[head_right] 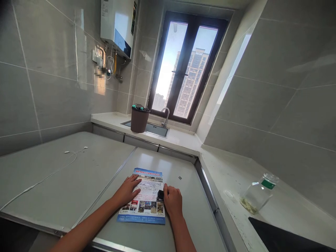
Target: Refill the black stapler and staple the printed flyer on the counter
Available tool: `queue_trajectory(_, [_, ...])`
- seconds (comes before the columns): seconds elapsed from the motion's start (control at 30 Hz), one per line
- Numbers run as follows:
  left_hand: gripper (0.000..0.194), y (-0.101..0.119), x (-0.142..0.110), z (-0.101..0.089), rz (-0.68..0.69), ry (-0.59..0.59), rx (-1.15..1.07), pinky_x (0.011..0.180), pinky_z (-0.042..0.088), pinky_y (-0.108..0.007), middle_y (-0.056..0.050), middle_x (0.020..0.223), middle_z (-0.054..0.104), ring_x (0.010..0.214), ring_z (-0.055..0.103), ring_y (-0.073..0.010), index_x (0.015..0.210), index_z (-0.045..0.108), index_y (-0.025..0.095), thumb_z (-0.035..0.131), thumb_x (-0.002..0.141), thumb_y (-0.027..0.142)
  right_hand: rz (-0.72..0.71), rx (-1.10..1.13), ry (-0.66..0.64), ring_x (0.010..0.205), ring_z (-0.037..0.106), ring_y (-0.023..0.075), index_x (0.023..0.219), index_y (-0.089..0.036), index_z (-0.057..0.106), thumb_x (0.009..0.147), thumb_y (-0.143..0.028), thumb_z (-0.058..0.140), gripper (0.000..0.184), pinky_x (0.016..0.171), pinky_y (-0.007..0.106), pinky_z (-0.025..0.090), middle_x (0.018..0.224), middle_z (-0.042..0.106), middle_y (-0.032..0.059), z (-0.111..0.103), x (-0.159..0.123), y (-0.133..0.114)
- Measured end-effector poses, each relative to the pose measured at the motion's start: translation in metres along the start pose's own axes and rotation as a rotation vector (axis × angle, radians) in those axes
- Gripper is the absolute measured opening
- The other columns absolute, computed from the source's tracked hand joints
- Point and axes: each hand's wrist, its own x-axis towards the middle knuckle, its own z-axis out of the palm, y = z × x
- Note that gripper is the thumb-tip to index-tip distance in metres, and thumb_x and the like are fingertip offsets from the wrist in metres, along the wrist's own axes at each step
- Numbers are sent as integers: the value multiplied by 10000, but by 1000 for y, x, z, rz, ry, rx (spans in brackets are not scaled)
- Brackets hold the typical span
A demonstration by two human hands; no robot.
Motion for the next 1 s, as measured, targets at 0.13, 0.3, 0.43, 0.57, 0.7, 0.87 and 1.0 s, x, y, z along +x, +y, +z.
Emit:
queue_trajectory(0.13, [347,1,1,-4,-14,48,-62,1188,365,-489,-133,1452,566,1397,479,-314,1169,732,229,683,829,180,60,14,-14,577,588,166,545,-226,614,1075,-447,282,664,571,287,277,595,676,49,1,2,7])
queue_trajectory(0.3, [294,2,1,-5,-10,44,-47,1185,347,-506,-121,1383,608,1354,510,-319,1115,753,242,680,836,189,162,-132,40,607,635,192,590,-213,678,1054,-369,322,605,568,290,276,674,728,104,-6,4,17])
queue_trajectory(0.43, [311,7,-2,-9,8,33,-64,1189,321,-521,-114,1356,617,1326,525,-322,1099,756,258,705,797,202,346,-199,148,680,672,246,676,-209,711,1040,-366,311,564,572,304,292,741,748,141,-22,4,34])
queue_trajectory(0.57, [308,14,-8,-15,18,15,-83,1193,281,-549,-94,1300,637,1289,542,-330,1061,755,282,736,758,230,433,-163,300,725,698,282,751,-224,730,1042,-395,260,579,571,325,340,821,764,154,-32,1,38])
queue_trajectory(0.7, [303,19,-12,-19,49,19,-91,1194,251,-557,-79,1254,644,1249,554,-328,1039,721,288,772,741,296,286,-163,370,725,707,293,694,-256,688,1032,-338,311,513,590,350,377,790,753,131,-23,9,13])
queue_trajectory(0.87, [232,20,-6,-21,-38,135,-144,1037,423,-415,-76,1165,636,1116,603,-239,1046,645,247,417,1008,266,82,-179,260,650,677,240,610,-225,642,1029,-291,375,501,603,319,364,653,711,90,5,34,-49])
queue_trajectory(1.0, [352,17,-1,-22,-220,254,-38,889,456,-358,-97,1088,617,1022,610,-237,1009,598,210,251,1061,241,26,-177,235,636,667,205,635,-191,690,1033,-265,390,504,659,303,374,677,734,96,32,53,-89])
